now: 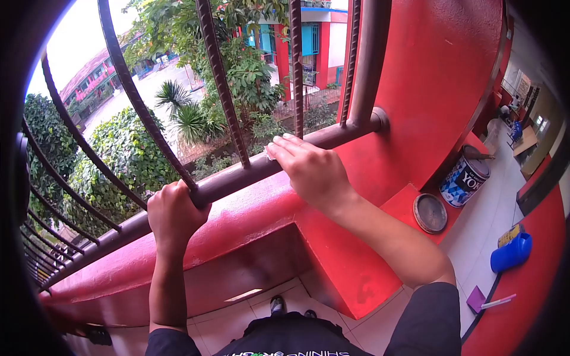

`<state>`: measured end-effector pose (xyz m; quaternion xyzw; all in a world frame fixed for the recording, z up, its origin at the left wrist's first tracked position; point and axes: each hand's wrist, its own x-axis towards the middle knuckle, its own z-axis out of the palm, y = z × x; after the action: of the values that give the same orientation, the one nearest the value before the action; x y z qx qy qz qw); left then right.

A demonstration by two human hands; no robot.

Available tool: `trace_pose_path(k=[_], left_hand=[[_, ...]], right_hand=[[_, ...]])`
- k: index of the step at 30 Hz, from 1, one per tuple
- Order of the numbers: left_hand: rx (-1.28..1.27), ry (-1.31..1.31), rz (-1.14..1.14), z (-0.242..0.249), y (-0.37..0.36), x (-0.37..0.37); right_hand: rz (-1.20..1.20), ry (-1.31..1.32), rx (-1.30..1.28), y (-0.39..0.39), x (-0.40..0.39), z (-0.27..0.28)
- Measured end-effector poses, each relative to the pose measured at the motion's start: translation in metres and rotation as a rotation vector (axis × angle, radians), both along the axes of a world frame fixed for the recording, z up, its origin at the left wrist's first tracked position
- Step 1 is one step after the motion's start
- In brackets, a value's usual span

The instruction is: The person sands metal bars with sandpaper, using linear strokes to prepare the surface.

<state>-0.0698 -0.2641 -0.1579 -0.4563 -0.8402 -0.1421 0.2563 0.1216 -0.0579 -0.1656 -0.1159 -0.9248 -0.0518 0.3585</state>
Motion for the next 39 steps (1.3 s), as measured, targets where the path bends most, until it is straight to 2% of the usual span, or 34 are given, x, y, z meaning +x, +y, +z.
trace_pose_path(k=[1, 4, 5, 7, 11, 16, 19, 23, 27, 28, 29, 31, 32, 33, 36, 39], left_hand=[[-0.001, -0.004, -0.006, 0.000, 0.000, 0.000], [0.029, -0.009, -0.006, -0.001, 0.001, 0.000], [0.026, -0.011, -0.007, -0.001, 0.001, 0.000], [0.020, -0.007, 0.012, 0.000, 0.001, 0.002], [0.007, 0.023, -0.006, 0.003, 0.000, 0.005], [0.010, 0.027, 0.000, 0.002, 0.000, 0.006], [0.022, 0.017, 0.008, 0.002, 0.002, 0.003], [0.024, -0.001, 0.031, 0.000, 0.002, 0.004], [0.043, -0.020, 0.018, -0.002, 0.003, 0.002], [0.040, 0.005, 0.009, 0.002, 0.001, 0.005], [0.033, 0.034, -0.001, 0.003, 0.000, 0.007], [0.030, 0.040, 0.006, 0.004, -0.001, 0.009], [0.032, 0.045, 0.015, 0.004, 0.000, 0.009], [0.040, 0.048, 0.006, 0.005, 0.002, 0.009], [0.043, 0.047, 0.011, 0.003, 0.001, 0.008], [0.027, 0.052, 0.029, 0.003, 0.001, 0.009]], right_hand=[[-0.006, -0.004, -0.001, -0.009, 0.000, -0.001], [-0.012, 0.004, 0.226, -0.038, -0.003, -0.006], [-0.013, 0.001, 0.223, -0.028, -0.004, -0.004], [-0.012, -0.014, -0.056, -0.002, -0.003, 0.002], [0.016, 0.034, 0.076, -0.037, -0.006, -0.005], [0.102, 0.018, -0.029, -0.004, -0.012, 0.004], [0.073, -0.101, -0.122, -0.039, 0.006, 0.024], [0.024, -0.038, -0.051, -0.011, -0.012, 0.007], [0.025, -0.071, -0.033, -0.037, -0.002, 0.013], [0.041, -0.025, 0.060, -0.031, -0.005, 0.009], [0.041, -0.027, 0.058, -0.023, -0.008, 0.008], [0.068, -0.037, -0.135, -0.008, -0.011, 0.009], [0.053, 0.005, 0.019, -0.013, -0.012, 0.005], [0.043, 0.008, 0.027, -0.021, -0.009, 0.002], [0.015, -0.049, -0.116, -0.037, -0.004, 0.006], [0.022, -0.012, -0.083, -0.018, -0.010, 0.003]])
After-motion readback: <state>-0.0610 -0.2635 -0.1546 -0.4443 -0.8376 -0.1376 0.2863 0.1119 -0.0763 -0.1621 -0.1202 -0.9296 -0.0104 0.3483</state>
